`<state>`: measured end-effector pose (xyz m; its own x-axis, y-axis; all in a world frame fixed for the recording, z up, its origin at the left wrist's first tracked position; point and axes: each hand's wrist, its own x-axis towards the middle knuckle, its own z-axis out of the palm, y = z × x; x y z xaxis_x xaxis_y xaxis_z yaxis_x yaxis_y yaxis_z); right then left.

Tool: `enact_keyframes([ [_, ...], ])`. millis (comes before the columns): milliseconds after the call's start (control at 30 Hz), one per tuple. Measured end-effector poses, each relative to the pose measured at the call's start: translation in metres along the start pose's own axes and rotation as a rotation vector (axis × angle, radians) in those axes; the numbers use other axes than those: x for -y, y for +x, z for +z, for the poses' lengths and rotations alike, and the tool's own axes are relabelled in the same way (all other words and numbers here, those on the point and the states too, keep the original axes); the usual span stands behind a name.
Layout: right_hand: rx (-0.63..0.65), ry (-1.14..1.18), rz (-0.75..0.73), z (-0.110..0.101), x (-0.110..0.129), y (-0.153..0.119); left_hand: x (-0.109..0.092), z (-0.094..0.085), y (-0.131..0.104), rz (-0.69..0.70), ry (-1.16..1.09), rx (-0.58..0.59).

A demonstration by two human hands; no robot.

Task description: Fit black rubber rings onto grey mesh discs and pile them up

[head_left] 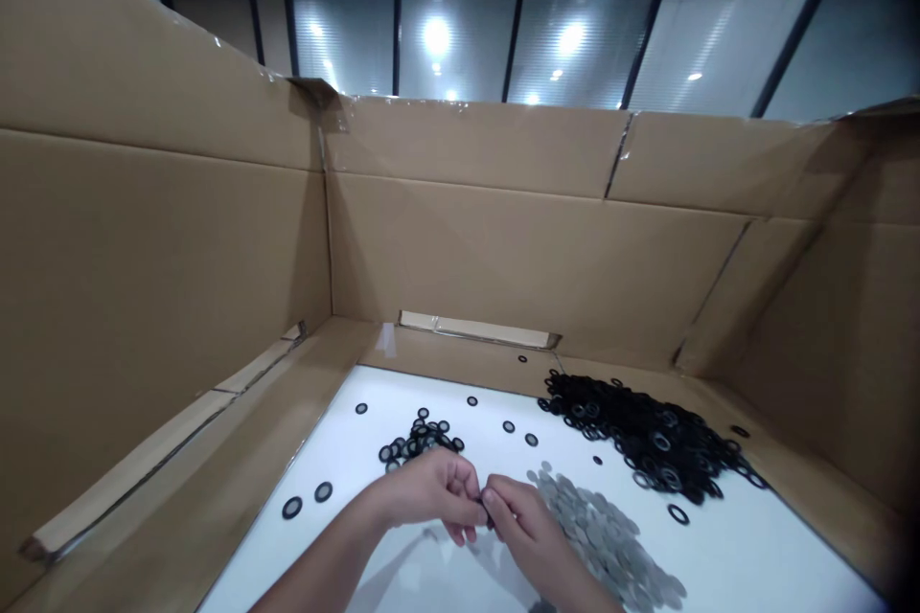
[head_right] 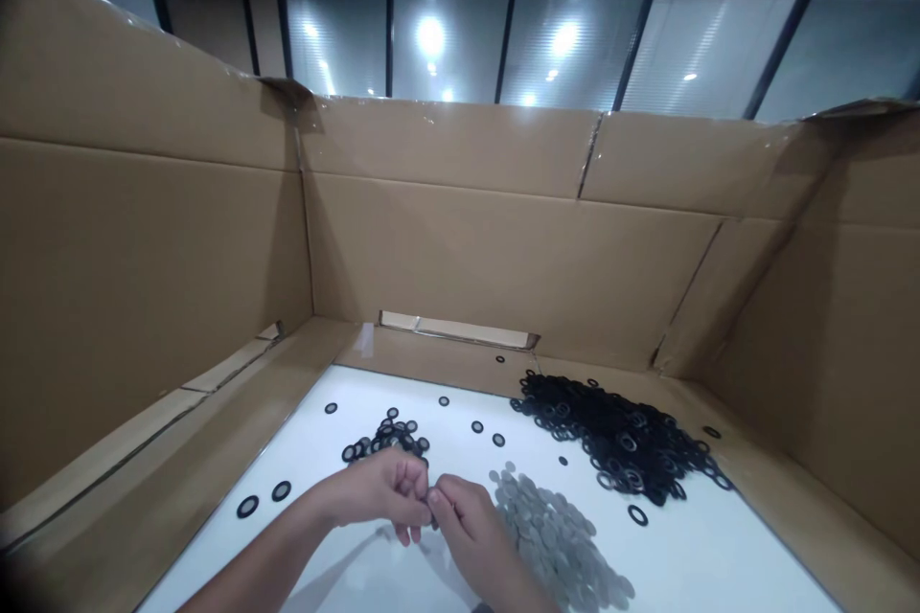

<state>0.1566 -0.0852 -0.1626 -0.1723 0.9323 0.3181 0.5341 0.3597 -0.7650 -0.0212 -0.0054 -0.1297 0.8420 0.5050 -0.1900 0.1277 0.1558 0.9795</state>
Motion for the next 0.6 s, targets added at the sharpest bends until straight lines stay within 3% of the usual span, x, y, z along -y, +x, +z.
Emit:
enact_keyframes([
  [133,-0.005,-0.012,0.021,0.002,-0.008,0.001,0.003,0.001,0.005,-0.007,0.035,-0.046],
  [400,-0.303,0.056,0.105,0.003,-0.005,0.005,0.005,0.026,0.015,0.209,-0.157,-0.17],
  [600,-0.322,-0.052,0.046,0.001,-0.006,0.004,0.003,0.028,0.015,0.159,-0.128,-0.188],
])
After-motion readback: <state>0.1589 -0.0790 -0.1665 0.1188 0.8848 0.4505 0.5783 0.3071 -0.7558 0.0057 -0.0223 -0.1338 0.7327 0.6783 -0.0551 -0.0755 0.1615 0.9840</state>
